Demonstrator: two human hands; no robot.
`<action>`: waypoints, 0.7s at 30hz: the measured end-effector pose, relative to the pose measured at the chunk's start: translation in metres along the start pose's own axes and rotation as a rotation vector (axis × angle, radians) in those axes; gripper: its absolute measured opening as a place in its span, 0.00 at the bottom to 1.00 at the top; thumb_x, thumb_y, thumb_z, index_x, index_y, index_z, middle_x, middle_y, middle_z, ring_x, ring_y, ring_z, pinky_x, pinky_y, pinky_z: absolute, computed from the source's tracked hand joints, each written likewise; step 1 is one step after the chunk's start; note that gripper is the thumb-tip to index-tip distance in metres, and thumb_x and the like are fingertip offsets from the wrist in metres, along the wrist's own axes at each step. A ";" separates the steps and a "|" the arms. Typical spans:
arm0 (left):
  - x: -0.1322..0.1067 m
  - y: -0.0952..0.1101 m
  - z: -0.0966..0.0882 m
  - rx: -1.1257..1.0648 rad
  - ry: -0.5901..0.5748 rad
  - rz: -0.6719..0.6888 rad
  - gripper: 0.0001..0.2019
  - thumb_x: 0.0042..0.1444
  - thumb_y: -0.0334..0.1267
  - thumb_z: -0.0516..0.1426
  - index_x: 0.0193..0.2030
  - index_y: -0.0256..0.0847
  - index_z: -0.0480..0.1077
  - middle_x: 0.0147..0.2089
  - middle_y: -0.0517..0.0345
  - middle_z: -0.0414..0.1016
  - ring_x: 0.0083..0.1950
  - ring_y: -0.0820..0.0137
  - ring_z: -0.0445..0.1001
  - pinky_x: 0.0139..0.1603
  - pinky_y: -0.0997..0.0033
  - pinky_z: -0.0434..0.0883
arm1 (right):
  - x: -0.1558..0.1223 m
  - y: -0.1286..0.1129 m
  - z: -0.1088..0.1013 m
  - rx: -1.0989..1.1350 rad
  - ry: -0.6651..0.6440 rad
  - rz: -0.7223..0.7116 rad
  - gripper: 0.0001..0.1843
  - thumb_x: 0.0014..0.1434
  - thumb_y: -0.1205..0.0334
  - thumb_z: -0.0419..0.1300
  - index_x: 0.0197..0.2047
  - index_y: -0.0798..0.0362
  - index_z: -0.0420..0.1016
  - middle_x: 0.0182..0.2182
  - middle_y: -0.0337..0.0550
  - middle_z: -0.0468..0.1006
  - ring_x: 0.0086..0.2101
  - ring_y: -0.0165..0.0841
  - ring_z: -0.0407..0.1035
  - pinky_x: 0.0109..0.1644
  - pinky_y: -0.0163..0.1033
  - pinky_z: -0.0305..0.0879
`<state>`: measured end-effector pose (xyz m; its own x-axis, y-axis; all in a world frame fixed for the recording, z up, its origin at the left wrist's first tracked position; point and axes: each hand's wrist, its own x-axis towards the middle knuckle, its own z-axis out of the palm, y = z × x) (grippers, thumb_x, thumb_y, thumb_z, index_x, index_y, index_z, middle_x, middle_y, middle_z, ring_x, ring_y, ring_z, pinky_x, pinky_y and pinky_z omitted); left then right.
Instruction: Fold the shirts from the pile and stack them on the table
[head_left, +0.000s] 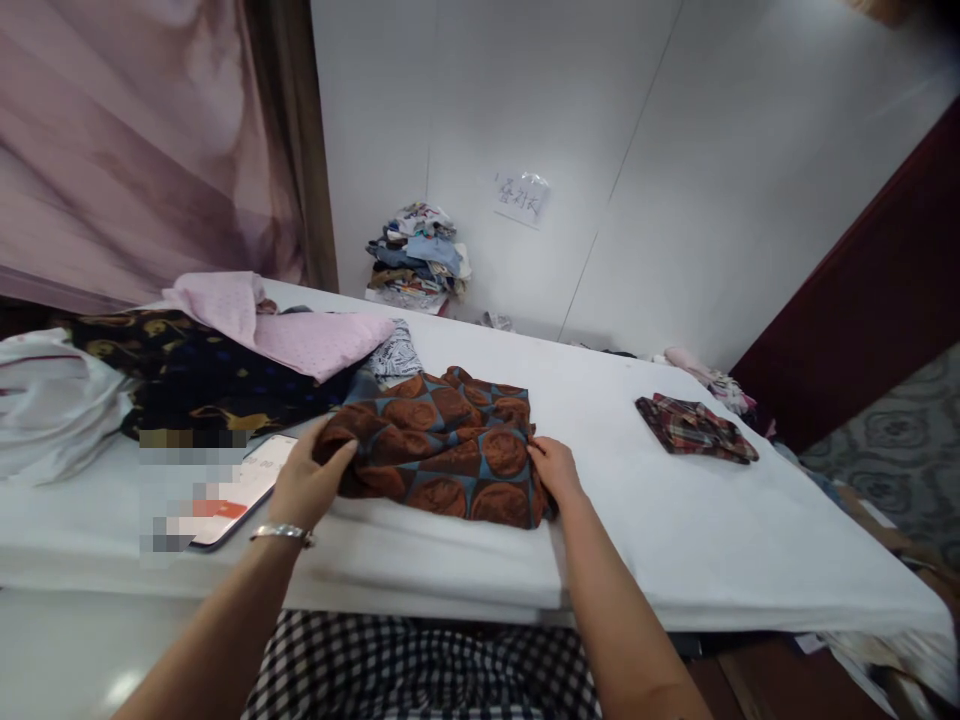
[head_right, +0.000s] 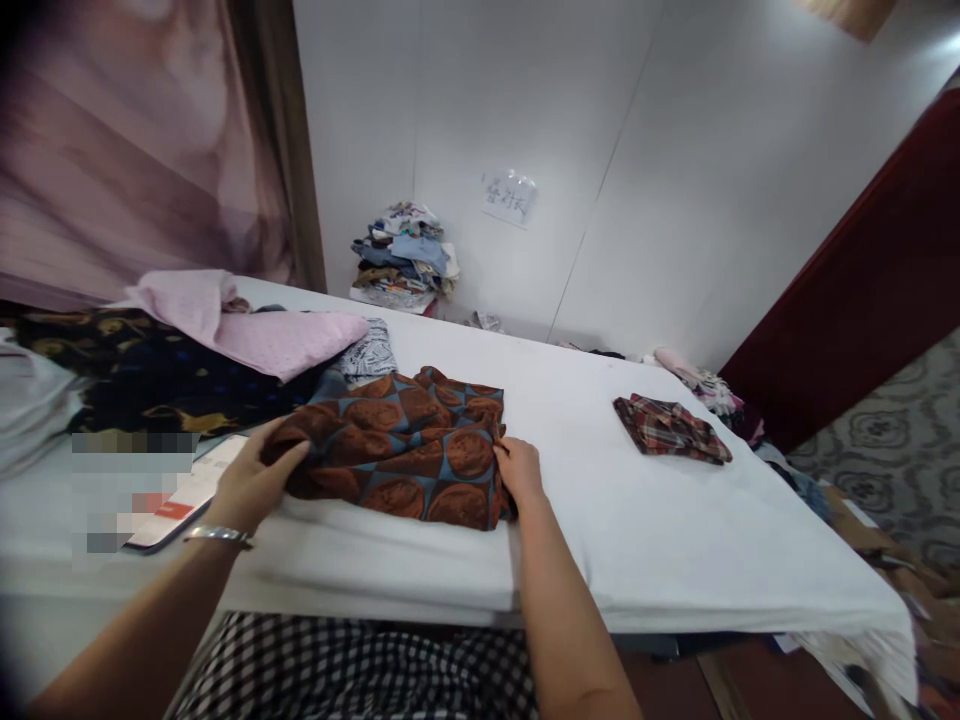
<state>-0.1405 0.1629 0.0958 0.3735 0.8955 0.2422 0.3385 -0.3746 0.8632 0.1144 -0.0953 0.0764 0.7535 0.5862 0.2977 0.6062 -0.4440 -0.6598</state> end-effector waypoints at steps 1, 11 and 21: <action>-0.004 0.000 0.000 0.052 -0.029 0.072 0.29 0.49 0.48 0.57 0.58 0.40 0.65 0.50 0.50 0.74 0.51 0.57 0.72 0.56 0.56 0.68 | -0.001 -0.005 -0.003 0.093 0.074 0.005 0.11 0.56 0.60 0.56 0.35 0.51 0.79 0.37 0.44 0.80 0.40 0.37 0.72 0.49 0.42 0.64; -0.035 0.005 0.003 0.407 -0.276 0.239 0.40 0.52 0.48 0.55 0.69 0.41 0.44 0.70 0.46 0.51 0.64 0.57 0.61 0.58 0.59 0.66 | -0.021 -0.008 -0.080 1.119 0.622 0.110 0.18 0.52 0.49 0.63 0.44 0.48 0.72 0.36 0.37 0.79 0.36 0.31 0.73 0.45 0.41 0.70; -0.021 0.023 0.014 0.493 -0.344 0.151 0.16 0.57 0.42 0.46 0.42 0.43 0.73 0.40 0.51 0.78 0.40 0.59 0.76 0.39 0.65 0.69 | -0.060 -0.001 -0.042 0.122 -0.021 -0.014 0.36 0.54 0.50 0.60 0.65 0.46 0.59 0.64 0.48 0.60 0.63 0.42 0.54 0.65 0.53 0.51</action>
<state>-0.1282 0.1322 0.1039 0.6776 0.7258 0.1182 0.5889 -0.6319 0.5040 0.0791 -0.1586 0.0879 0.7392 0.6062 0.2935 0.5799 -0.3513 -0.7350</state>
